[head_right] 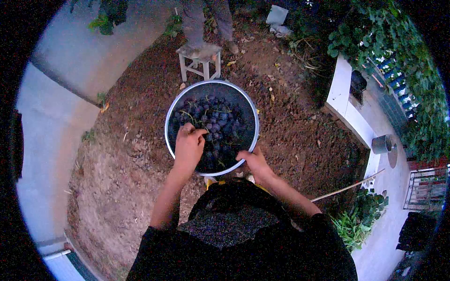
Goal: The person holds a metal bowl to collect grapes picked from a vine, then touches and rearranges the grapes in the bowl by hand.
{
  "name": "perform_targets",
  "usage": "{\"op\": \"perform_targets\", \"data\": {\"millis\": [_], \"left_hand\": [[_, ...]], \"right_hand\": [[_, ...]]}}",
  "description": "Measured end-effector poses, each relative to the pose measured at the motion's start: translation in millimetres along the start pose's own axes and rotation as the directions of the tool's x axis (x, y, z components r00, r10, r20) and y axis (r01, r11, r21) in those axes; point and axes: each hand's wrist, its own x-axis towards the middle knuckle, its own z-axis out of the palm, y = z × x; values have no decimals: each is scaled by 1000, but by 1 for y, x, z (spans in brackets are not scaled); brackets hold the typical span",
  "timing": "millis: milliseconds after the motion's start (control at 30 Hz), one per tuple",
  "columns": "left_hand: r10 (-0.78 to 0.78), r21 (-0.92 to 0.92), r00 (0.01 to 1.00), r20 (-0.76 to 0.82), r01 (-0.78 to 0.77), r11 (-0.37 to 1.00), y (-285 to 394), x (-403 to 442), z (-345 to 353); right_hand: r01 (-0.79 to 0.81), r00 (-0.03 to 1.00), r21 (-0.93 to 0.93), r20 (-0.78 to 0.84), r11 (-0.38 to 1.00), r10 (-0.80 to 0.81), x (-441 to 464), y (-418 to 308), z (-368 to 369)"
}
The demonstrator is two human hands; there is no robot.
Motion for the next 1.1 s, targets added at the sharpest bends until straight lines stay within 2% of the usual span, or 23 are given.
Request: {"op": "perform_targets", "data": {"millis": [133,200,233,267,300,333,400,467,533,600,633,667,700,733,767,800,833,900,1067,1100], "left_hand": [[-50,-135,998,-40,44,990,-5,-3,-4],[-318,-288,938,-138,269,919,-14,-6,-3],[-255,-240,931,-260,194,951,-25,-12,-4],[-252,-237,931,-264,191,953,-34,-18,-7],[-396,-332,892,-220,313,890,-43,-27,-10],[-528,-417,833,-164,426,803,-52,-37,-13],[-660,-325,746,-90,605,727,-84,-61,-12],[-645,-340,740,-191,566,751,-120,-96,0],[-759,-223,626,-179,725,651,-192,-153,40],[-842,-315,488,-230,781,539,-176,-171,19],[-930,-587,349,-117,730,348,-210,-203,34],[-972,-790,233,40,603,112,-258,-244,59],[-972,-788,230,41,606,110,-285,-280,82],[-968,-898,153,201,423,-120,-305,-311,101],[-949,-921,134,285,314,-232,-304,-321,104],[-924,-919,113,366,200,-340,-299,-327,105],[-930,-837,82,359,468,-282,-288,-334,111],[-938,-684,56,342,699,-208,-272,-339,119],[-667,-543,244,704,790,-284,-279,-362,193],[-668,-544,245,703,790,-282,-281,-368,209]], "right_hand": [[-32,999,-5,12,999,32,8,11,-8],[-102,995,68,9,992,102,15,19,-13],[-100,995,70,10,993,99,16,21,-16],[-127,992,162,28,979,124,16,22,-20],[-157,988,251,48,955,149,16,24,-27],[-155,988,251,53,955,146,19,29,-37],[-90,993,195,-53,977,103,24,38,-59],[-113,990,212,-61,971,129,21,38,-78],[-122,977,229,-142,966,157,26,50,-106],[-139,973,224,-152,965,176,30,58,-138],[-158,967,220,-165,963,196,32,61,-146],[-160,966,219,-166,963,198,26,55,-140],[-40,963,281,-243,959,112,14,43,-129],[83,945,330,-324,940,30,8,37,-123],[150,949,301,-312,942,-51,11,44,-134],[148,949,301,-311,942,-50,11,48,-142],[126,944,300,-328,946,-22,11,53,-150],[119,933,322,-360,939,5,10,52,-151],[135,937,409,-348,903,18,15,62,-165],[142,930,437,-366,888,31,11,58,-162]]}}
